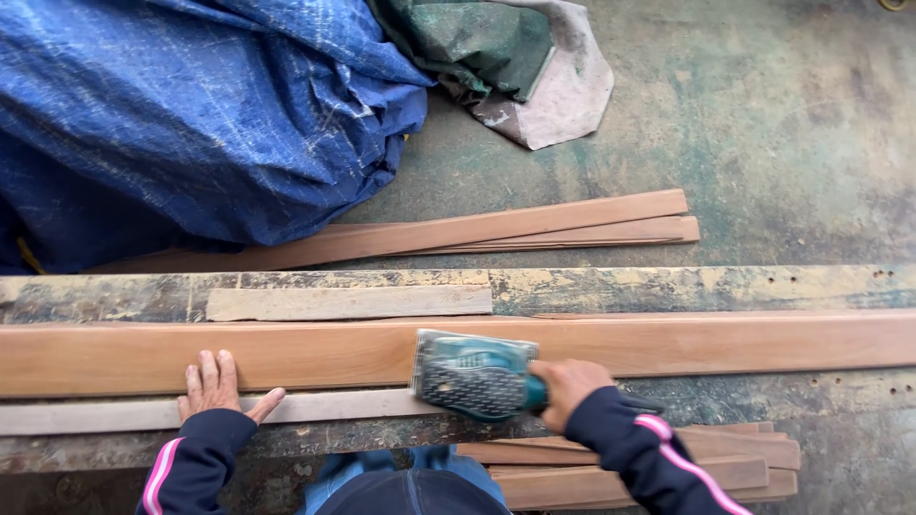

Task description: Sanding long wooden planks using an orbital sander followed by manual sanding with sandpaper pieces.

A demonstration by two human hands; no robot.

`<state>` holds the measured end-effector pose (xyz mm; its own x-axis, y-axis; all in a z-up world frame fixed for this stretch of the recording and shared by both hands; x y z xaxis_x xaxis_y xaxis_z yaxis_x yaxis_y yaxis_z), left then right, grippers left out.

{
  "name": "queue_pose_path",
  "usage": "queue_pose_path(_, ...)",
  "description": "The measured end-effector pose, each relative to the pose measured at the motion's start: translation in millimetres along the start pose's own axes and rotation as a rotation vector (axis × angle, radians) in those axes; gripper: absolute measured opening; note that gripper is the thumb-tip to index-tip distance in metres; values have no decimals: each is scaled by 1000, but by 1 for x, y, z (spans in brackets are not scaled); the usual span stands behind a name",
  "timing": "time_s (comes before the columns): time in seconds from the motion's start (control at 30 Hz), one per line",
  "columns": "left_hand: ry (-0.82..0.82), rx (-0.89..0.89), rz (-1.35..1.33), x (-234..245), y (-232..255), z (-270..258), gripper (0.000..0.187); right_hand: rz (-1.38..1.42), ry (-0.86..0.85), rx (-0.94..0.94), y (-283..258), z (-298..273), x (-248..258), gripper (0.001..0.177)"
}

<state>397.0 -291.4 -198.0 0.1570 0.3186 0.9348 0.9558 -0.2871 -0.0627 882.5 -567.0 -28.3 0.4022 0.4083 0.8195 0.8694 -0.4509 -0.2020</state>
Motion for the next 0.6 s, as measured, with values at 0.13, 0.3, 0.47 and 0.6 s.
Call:
queue_pose_path(0.13, 114, -43, -36, -2, -2, 0, 131, 74, -32, 58, -63, 8, 4, 41)
queue_pose_path(0.3, 146, -60, -15, -6, -5, 5, 133, 149, 7, 149, -108, 11, 8, 36)
queue_pose_path(0.47, 123, -45, 3, -12, -8, 8, 135, 165, 14, 203, -101, 9, 6, 31)
queue_pose_path(0.6, 126, -28, -18, -11, -8, 6, 136, 115, 11, 76, -41, -2, 4, 37)
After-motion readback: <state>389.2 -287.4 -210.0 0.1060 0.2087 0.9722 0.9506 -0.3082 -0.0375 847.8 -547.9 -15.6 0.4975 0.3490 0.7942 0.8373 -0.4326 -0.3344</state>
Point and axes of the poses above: each hand's wrist, its own z-axis towards the middle knuckle, its own x-axis out of the back of the hand, y = z × x, the point moved 8 cm from there along z, towards the middle knuckle, and after that the axes turned 7 degrees about y, right-handed, at the moved point
